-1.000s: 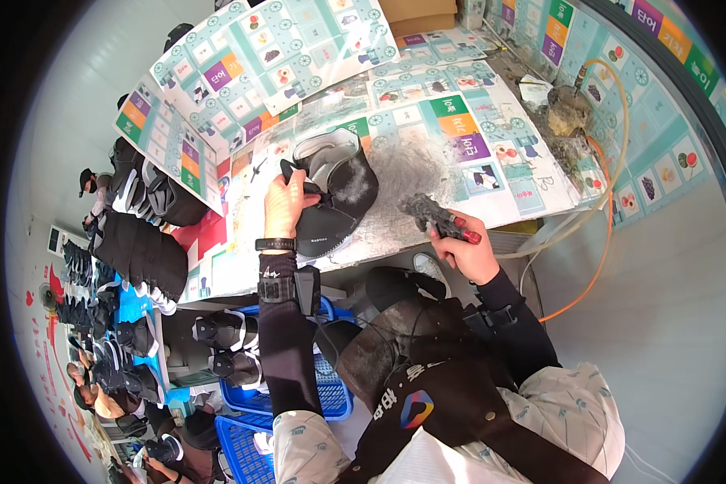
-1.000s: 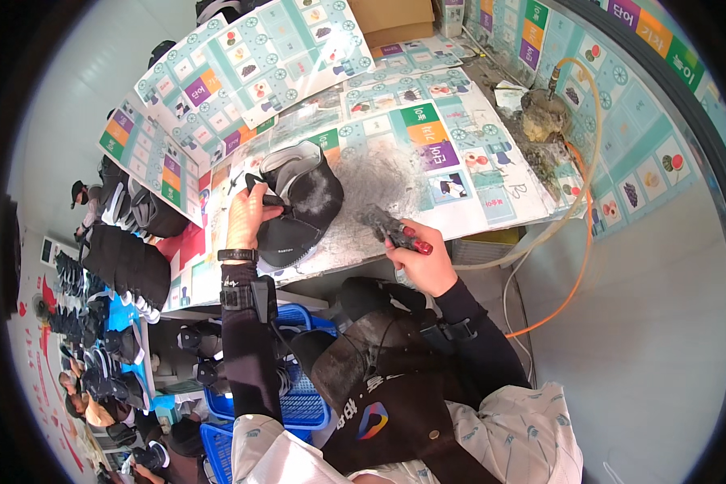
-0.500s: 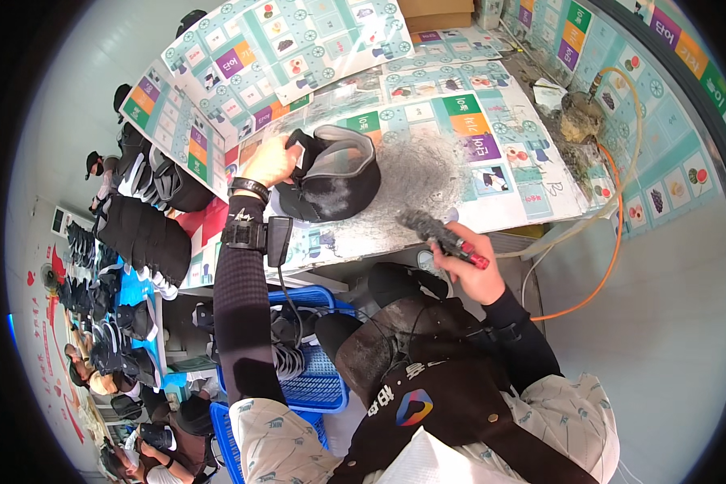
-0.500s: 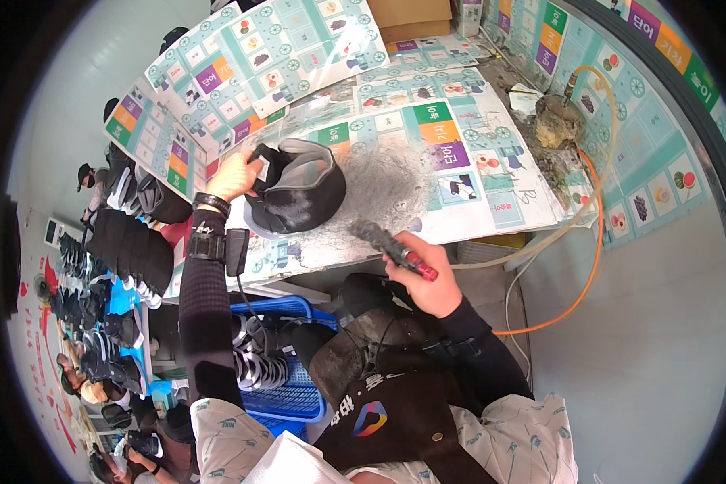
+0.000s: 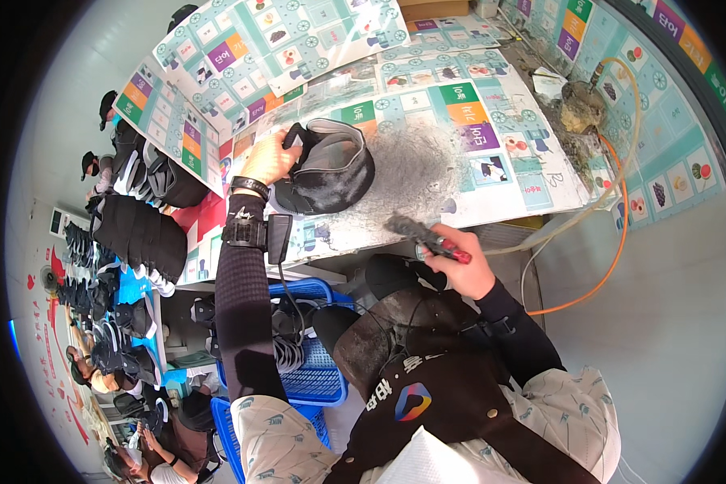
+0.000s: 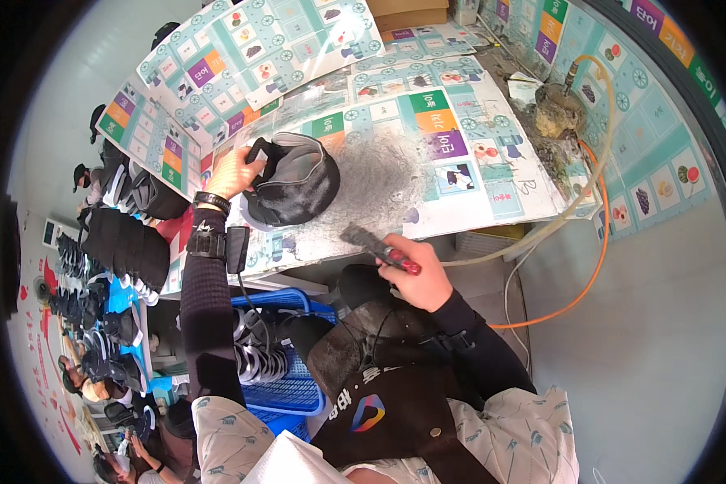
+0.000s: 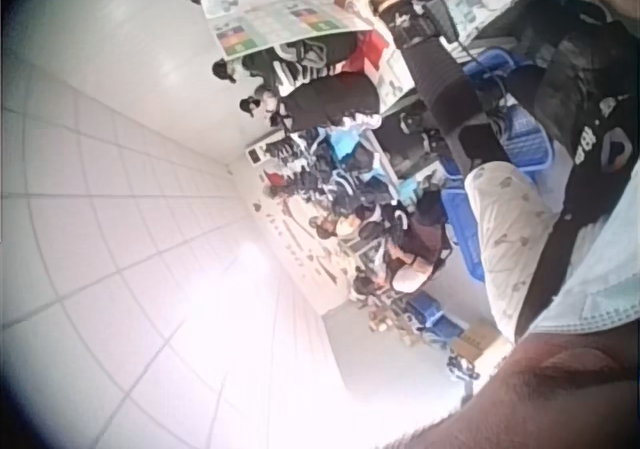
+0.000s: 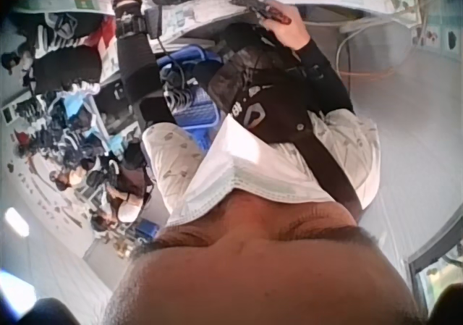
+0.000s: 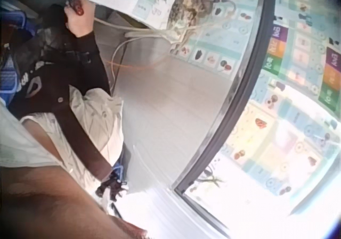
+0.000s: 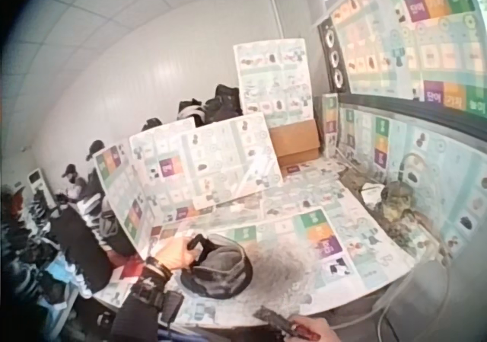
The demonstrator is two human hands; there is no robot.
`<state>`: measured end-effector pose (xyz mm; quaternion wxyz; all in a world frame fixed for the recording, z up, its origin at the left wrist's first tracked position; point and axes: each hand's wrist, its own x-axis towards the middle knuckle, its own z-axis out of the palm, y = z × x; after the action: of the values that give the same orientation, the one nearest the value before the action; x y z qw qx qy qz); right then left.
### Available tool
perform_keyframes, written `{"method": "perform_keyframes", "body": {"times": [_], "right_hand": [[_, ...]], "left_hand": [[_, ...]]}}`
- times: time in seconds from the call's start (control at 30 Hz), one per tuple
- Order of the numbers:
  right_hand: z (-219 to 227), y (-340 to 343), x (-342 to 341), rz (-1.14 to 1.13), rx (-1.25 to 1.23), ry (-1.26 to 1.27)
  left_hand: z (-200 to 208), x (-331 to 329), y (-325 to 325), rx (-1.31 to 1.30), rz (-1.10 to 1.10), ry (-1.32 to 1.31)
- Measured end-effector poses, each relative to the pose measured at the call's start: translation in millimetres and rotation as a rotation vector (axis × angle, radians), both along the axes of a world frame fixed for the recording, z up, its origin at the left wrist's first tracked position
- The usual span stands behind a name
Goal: Apply adhesive and assemble components of shoes at a manufacturing workstation.
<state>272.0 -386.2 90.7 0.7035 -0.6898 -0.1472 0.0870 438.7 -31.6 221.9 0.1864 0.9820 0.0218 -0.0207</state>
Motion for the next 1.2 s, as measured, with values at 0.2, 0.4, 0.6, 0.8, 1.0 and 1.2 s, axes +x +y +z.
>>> {"method": "perform_keyframes", "body": {"times": [0.2, 0.4, 0.6, 0.8, 1.0, 1.2], "right_hand": [[17.6, -12.6, 7.7, -0.221, 0.107, 0.04], [30.4, -13.2, -2.5, -0.048, -0.015, -0.107], [24.9, -2.4, -15.0, -0.092, -0.086, -0.227], [19.2, -5.3, -11.2, -0.022, -0.109, -0.243], [4.7, 4.6, -9.9, -0.04, -0.151, -0.201], [13.1, -6.8, -5.1, -0.157, 0.027, -0.006]], "left_hand": [[35.2, 0.3, 16.5, 0.09, -0.222, -0.157], [45.4, 20.3, 12.5, 0.207, -0.366, -0.053], [18.4, 25.6, 1.5, 0.228, -0.4, -0.064], [17.1, 27.6, 0.8, 0.217, -0.387, -0.046], [22.1, 22.9, -2.3, 0.281, -0.407, -0.087], [64.7, 13.9, 3.5, 0.182, -0.477, -0.15]]}}
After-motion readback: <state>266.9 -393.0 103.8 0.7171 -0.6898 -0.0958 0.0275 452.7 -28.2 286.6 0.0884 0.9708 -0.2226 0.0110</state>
